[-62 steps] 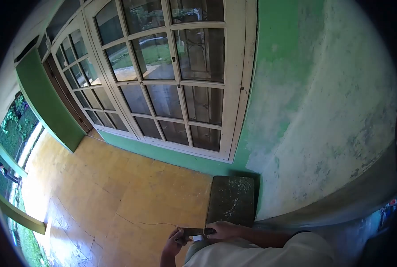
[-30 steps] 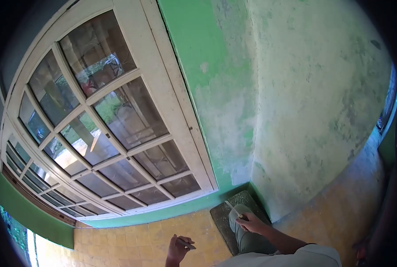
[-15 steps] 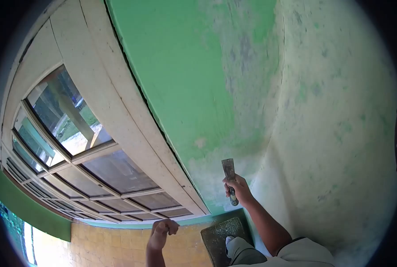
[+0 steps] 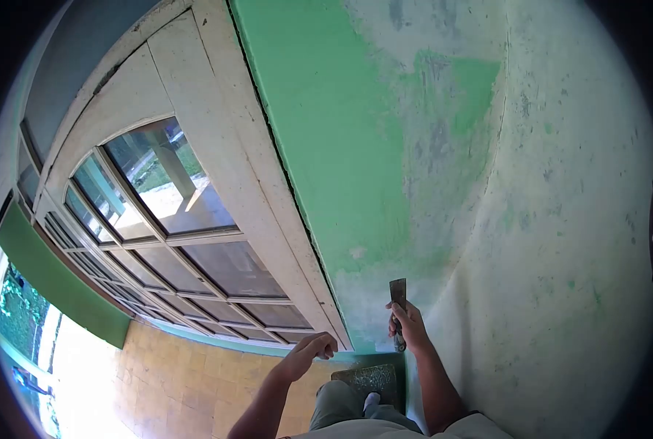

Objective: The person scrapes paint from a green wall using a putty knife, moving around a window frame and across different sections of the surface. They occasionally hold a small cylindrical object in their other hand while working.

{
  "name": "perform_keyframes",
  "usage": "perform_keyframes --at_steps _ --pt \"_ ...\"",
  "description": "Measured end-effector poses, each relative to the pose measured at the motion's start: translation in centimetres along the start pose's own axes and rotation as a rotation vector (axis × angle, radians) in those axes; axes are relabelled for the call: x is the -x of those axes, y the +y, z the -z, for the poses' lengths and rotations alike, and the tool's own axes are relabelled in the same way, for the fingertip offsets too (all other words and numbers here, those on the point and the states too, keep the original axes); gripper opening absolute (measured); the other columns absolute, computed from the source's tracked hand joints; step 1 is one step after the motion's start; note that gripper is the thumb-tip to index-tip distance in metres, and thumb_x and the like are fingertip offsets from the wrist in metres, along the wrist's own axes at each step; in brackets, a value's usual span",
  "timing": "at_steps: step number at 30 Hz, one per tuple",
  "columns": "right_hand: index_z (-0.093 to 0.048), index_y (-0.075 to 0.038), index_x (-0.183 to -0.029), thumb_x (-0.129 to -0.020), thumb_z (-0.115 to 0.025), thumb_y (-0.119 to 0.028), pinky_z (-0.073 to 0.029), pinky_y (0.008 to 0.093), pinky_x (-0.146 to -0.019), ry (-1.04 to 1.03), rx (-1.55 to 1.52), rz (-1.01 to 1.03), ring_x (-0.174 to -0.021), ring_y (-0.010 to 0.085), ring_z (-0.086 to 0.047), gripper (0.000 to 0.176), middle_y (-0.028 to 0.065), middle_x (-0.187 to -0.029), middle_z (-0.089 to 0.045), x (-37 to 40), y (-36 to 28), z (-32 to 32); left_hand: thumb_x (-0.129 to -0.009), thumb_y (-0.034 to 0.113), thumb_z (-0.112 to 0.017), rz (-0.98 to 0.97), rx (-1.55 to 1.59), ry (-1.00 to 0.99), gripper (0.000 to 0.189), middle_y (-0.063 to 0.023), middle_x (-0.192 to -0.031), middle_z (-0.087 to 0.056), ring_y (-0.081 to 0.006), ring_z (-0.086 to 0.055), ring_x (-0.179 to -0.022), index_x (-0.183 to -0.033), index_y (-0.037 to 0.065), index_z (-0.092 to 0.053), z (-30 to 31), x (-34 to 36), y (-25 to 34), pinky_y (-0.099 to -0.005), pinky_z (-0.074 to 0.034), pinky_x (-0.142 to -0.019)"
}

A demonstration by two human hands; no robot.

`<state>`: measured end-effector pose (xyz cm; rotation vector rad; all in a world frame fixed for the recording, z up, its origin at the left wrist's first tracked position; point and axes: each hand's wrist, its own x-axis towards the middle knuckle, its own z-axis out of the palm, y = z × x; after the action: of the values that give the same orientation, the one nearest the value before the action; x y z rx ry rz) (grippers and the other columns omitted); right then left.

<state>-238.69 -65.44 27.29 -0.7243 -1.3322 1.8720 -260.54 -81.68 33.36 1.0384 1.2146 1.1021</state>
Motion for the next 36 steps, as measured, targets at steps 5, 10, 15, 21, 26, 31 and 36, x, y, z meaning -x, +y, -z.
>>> perform_keyframes --at_steps 5,10,15,21,26,31,36 --pt "-0.053 -0.001 -0.096 -0.094 -0.049 -0.029 -0.042 0.0262 -0.050 0.096 -0.071 0.017 -0.050 0.0108 -0.049 0.028 0.0026 -0.058 -0.048 -1.1 0.3 -1.1 -0.098 0.039 -0.027 0.060 0.065 0.126 0.048 -0.0046 -0.071 -0.051 -0.0135 -0.048 -0.066 -0.075 0.004 -0.052 2.4 1.6 -0.3 -0.0274 -0.040 -0.066" --pt "-0.055 -0.002 -0.084 -0.093 -0.050 -0.026 -0.040 0.0266 -0.057 0.125 0.005 0.063 -0.057 0.0119 -0.050 0.026 0.0033 -0.063 -0.051 -1.7 1.7 -2.2 -0.095 0.046 -0.037 -0.083 -0.101 0.213 0.049 0.0008 -0.060 -0.043 -0.0079 -0.038 -0.057 -0.070 0.006 -0.049 5.0 0.9 0.1 -0.0241 -0.032 -0.054" --pt "-0.050 -0.006 -0.087 -0.092 -0.051 -0.027 -0.042 0.0264 -0.056 0.125 -0.005 0.029 -0.057 0.0114 -0.050 0.022 0.0037 -0.069 -0.053 -1.0 1.2 -2.9 -0.079 0.013 -0.066 -0.194 -0.289 0.325 0.032 0.0064 -0.055 -0.033 -0.0036 -0.029 -0.056 -0.058 0.005 -0.043 7.8 -1.8 1.8 -0.0235 -0.025 -0.049" --pt "-0.046 -0.009 -0.081 -0.093 -0.050 -0.030 -0.038 0.0233 -0.046 0.225 0.042 -0.021 -0.049 0.0073 -0.044 0.025 0.0003 -0.061 -0.047 -0.8 0.4 -3.0 -0.081 0.011 -0.065 -0.329 -0.442 0.515 0.036 0.0065 -0.053 -0.031 -0.0036 -0.027 -0.054 -0.056 0.004 -0.040 12.0 -5.0 7.1 -0.0236 -0.022 -0.047" --pt "-0.044 -0.009 -0.075 -0.093 -0.049 -0.034 -0.033 0.0211 -0.040 0.405 0.066 -0.033 -0.043 0.0061 -0.040 0.031 -0.0010 -0.055 -0.043 -1.7 -0.7 -4.0 -0.080 0.012 -0.066 -0.350 -0.470 0.488 0.037 0.0062 -0.053 -0.031 -0.0048 -0.026 -0.053 -0.055 0.004 -0.040 15.7 -7.7 7.4 -0.0253 -0.021 -0.046" --pt "-0.044 -0.009 -0.073 -0.093 -0.049 -0.034 -0.032 0.0218 -0.037 0.584 0.161 -0.056 -0.041 0.0055 -0.038 0.032 -0.0017 -0.053 -0.043 -4.0 -3.3 -5.7 -0.082 0.017 -0.066 -0.255 -0.341 0.438 0.043 0.0025 -0.043 -0.040 -0.0044 -0.033 -0.040 -0.047 0.005 -0.043 16.1 -8.7 8.2 -0.0231 -0.022 -0.038" --pt "-0.045 -0.007 -0.072 -0.093 -0.048 -0.033 -0.030 0.0225 -0.036 0.608 0.245 0.103 -0.040 0.0048 -0.037 0.034 -0.0027 -0.053 -0.040 -3.9 -5.2 -6.9 -0.083 0.017 -0.064 -0.243 -0.302 0.431 0.046 0.0005 -0.039 -0.041 -0.0050 -0.034 -0.035 -0.043 0.004 -0.046 16.1 -8.8 8.3 -0.0224 -0.020 -0.036"
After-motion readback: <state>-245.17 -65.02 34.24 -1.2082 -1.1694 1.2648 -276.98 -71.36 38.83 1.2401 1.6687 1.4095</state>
